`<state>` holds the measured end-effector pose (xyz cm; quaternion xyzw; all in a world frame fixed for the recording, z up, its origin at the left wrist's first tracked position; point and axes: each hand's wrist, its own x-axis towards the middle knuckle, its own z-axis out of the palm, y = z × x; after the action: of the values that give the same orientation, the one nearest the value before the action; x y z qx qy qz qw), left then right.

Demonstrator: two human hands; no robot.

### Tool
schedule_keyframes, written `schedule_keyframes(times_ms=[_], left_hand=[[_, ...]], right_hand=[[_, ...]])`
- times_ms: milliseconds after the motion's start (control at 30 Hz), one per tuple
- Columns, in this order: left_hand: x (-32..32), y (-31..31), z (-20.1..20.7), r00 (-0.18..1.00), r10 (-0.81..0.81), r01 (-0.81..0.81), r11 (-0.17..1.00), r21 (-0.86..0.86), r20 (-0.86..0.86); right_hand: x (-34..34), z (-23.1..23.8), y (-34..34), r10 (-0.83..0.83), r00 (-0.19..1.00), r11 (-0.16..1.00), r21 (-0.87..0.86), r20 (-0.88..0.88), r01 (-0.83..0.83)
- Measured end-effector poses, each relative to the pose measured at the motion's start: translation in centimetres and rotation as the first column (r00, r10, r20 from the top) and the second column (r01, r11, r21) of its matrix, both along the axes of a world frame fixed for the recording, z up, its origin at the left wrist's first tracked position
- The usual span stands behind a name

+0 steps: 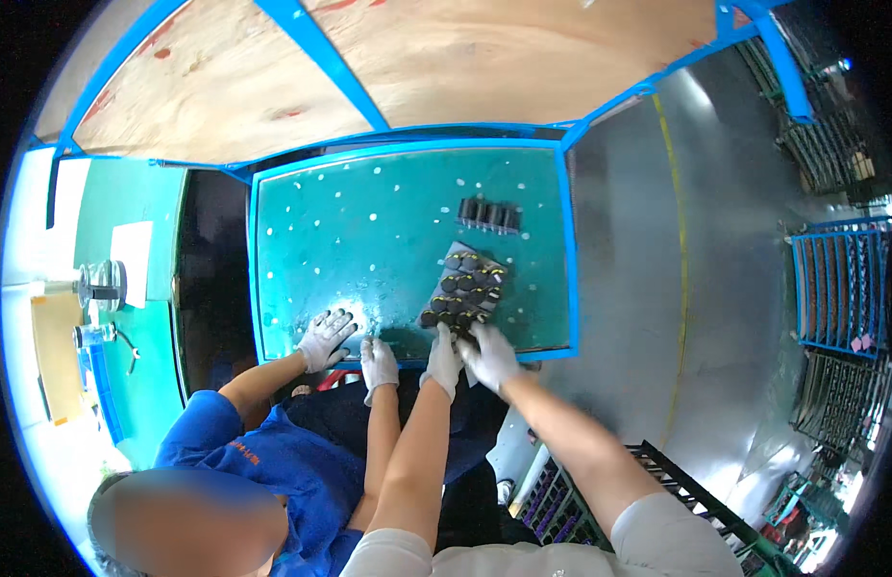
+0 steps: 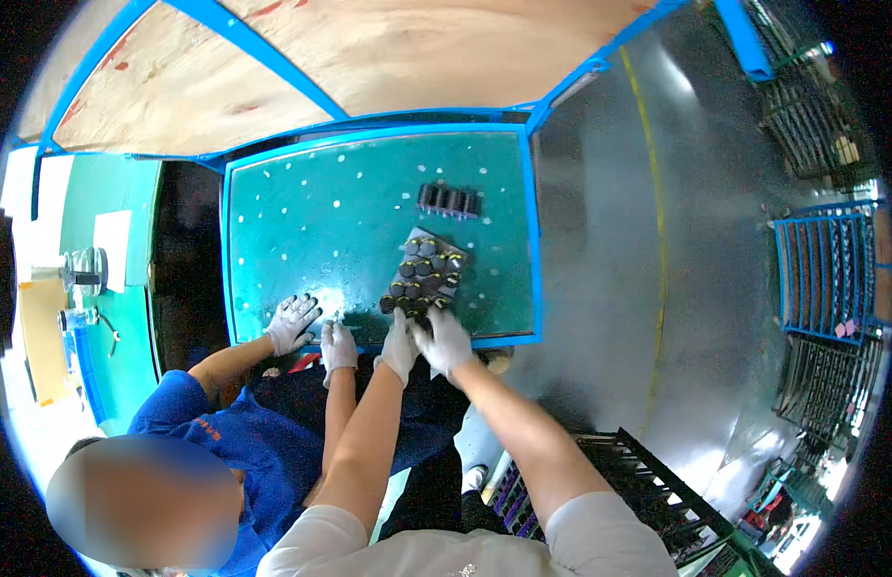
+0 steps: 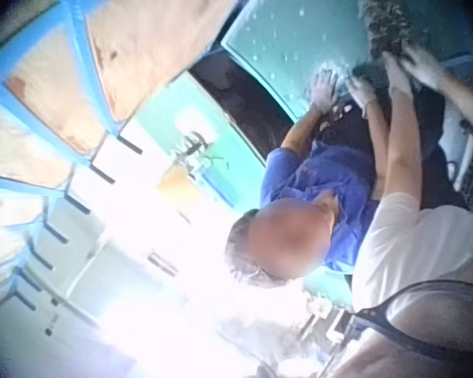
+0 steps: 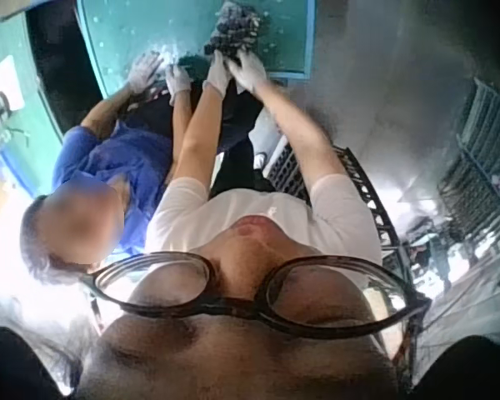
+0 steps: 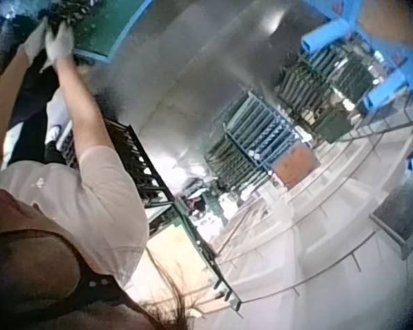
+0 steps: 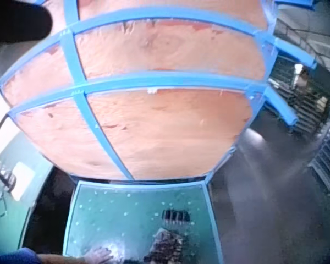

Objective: The person picks up purple circuit boards from a green table, holds them up to inspect both sides, and places them back down. The person repeats this process with multiple boards, occasionally stacking them or handing them to a coworker. The person wears white gloves throughout the task.

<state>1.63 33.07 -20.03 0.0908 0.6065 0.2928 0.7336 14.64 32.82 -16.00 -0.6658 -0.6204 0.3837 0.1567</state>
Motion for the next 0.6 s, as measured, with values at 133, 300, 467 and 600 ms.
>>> schedule_keyframes(times_ms=[133, 300, 467, 600], left_hand=[[4.7, -3.7, 3.6, 0.977, 0.101, -0.094, 0.994, 0.046, -0.185], [10.2, -10.0, 3.1, 0.885, -0.230, 0.351, 0.901, 0.255, -0.404], [17.7, -14.6, 4.7, 0.822, -0.525, 0.562, 0.809, 0.173, -0.220], [21.9, -17.2, 10.5, 0.505, -0.684, 0.860, 0.345, 0.376, -0.526]], right_hand=[[3.3, 2.4, -14.1, -0.143, 0.985, 0.950, -0.293, -0.101, 0.108], [9.9, 10.5, -24.0, -0.289, 0.955, 0.834, -0.509, -0.070, 0.215], [13.2, 17.6, -27.2, -0.473, 0.871, 0.826, -0.410, -0.131, 0.387], [11.9, 23.9, -30.8, -0.605, 0.721, 0.790, -0.142, -0.337, 0.597]])
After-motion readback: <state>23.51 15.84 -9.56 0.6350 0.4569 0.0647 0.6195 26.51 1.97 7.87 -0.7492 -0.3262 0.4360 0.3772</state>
